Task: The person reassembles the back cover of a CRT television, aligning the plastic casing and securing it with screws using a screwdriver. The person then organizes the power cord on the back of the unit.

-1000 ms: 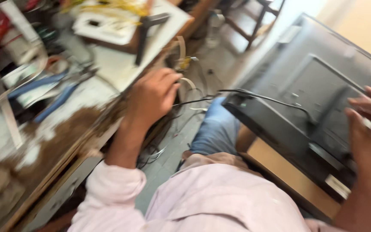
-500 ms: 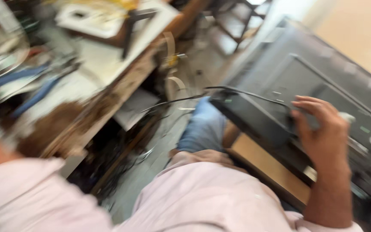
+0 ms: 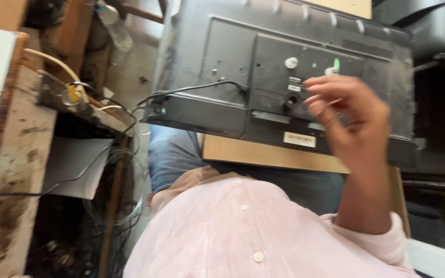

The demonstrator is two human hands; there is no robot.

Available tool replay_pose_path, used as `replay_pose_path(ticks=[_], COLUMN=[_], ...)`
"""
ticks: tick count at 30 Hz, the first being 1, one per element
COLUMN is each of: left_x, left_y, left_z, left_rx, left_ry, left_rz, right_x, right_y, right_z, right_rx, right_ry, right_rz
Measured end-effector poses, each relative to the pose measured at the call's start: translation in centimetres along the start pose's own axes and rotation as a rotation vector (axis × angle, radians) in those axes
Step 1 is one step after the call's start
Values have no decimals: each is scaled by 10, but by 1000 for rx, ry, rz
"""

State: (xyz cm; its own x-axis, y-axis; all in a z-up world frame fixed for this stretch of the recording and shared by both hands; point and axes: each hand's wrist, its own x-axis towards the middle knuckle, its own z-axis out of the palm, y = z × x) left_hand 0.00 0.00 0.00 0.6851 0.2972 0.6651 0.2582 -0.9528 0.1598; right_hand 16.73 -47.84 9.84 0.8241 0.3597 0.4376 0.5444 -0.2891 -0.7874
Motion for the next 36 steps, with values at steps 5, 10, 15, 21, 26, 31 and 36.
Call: replay_pose_path(ticks=[5, 10, 15, 21, 26, 31, 36], left_x=[1, 7, 22, -5, -11, -8, -9], left_y=[134, 257, 259, 274, 282, 282, 280], left_z=[18, 31, 76, 123, 128, 122, 118], left_rx=[-898, -1211, -660, -446, -431, -449, -420], left_ry=[-312, -720, -292, -305, -320, -321, -323], left_rz=[430, 459, 576, 458, 413, 412, 511], right_x=[-36, -92, -124, -135, -116, -90, -79], right_y=[1, 29, 49, 51, 77, 82, 96], right_z=[23, 24, -17, -57, -34, 14, 21], right_rx=[166, 372, 494, 436, 361, 112, -131], right_ry=[-317, -114, 319, 657, 598, 235, 53], right_rz=[105, 149, -1, 76, 291, 543, 492])
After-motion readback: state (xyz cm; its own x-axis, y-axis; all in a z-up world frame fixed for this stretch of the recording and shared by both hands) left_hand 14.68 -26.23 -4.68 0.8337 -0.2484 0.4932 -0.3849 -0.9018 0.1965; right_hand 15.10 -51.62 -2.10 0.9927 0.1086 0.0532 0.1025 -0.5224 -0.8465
